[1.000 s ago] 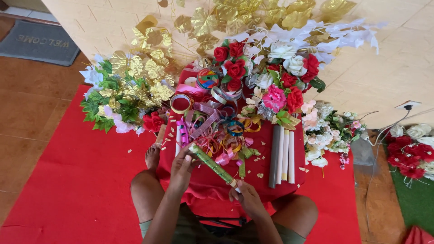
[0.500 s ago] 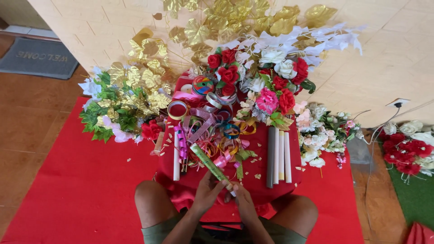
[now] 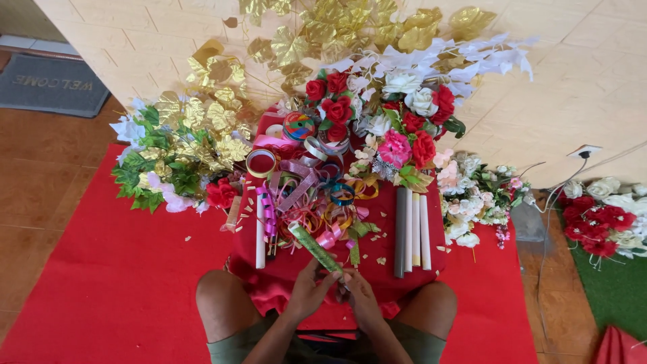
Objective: The person wraps a green glittery ribbon around a white stick, then switches to an orange ribbon to continue wrapping the same stick. The person adjusts the ribbon tension and overlaps the layers while working on the floor.
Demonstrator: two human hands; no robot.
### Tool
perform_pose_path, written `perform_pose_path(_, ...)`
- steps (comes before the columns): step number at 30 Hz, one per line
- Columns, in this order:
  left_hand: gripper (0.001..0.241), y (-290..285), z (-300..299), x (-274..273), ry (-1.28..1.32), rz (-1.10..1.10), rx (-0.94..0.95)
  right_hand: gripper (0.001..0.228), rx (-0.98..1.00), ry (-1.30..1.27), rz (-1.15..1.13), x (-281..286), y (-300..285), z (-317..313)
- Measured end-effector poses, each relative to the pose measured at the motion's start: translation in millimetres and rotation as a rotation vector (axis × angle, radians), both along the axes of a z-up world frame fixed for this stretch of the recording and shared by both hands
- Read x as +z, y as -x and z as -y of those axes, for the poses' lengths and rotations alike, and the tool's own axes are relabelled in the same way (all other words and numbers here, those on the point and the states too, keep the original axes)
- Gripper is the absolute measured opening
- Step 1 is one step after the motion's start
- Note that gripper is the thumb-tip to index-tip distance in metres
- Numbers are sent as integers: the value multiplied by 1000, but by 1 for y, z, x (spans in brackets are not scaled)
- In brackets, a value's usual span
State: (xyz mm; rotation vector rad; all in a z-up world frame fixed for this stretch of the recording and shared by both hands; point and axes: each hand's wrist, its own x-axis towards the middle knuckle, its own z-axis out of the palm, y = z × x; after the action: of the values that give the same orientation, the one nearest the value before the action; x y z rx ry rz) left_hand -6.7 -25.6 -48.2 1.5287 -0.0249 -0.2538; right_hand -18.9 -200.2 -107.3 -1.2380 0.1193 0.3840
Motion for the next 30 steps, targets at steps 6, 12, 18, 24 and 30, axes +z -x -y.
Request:
perform_pose_path(6, 34, -3, -4, 4, -36, -14, 101, 60, 26, -173, -92, -8, 0, -3)
perform_pose_path(12, 37, -15, -7, 9, -39, -106, 227, 42, 4, 112, 106, 17, 1, -5)
perform_pose_path(18, 28, -24, 0, -4, -50, -88, 218, 38, 0, 190, -11, 20, -7, 1)
perform_pose_path(24, 34, -30, -2, -27, 360, 176, 195, 33, 32, -192, -158, 4, -15, 2)
perform_pose_path(30, 24, -31, -12, -20, 349, 81, 107, 29, 152, -246, -104, 3, -20, -8)
